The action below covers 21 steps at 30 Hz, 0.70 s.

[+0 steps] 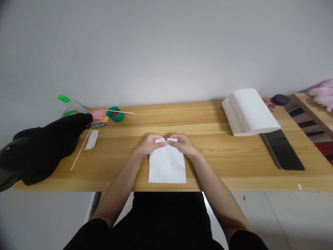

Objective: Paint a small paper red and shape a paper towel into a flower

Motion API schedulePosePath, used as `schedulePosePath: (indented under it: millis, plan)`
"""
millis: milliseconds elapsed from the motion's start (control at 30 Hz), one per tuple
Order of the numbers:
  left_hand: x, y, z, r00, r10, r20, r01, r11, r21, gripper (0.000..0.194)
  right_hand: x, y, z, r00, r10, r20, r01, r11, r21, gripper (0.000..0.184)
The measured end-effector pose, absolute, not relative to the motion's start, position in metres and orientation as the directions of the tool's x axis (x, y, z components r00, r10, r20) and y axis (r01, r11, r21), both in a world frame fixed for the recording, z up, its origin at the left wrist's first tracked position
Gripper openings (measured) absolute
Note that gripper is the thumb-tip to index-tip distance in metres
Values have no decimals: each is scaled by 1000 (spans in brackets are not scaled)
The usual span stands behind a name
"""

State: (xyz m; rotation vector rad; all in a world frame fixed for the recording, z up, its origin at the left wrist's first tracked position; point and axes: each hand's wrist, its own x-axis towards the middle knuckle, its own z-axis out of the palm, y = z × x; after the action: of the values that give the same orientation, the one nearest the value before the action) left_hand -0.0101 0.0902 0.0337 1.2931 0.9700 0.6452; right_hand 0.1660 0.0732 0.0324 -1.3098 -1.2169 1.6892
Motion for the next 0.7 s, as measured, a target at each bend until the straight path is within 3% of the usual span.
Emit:
schedulePosePath:
  millis: [700]
  plan:
    - [-9, 90, 28, 440, 860, -259, 164, 206, 965, 44, 166, 73, 28, -244, 900, -362, -19, -378, -926, 40]
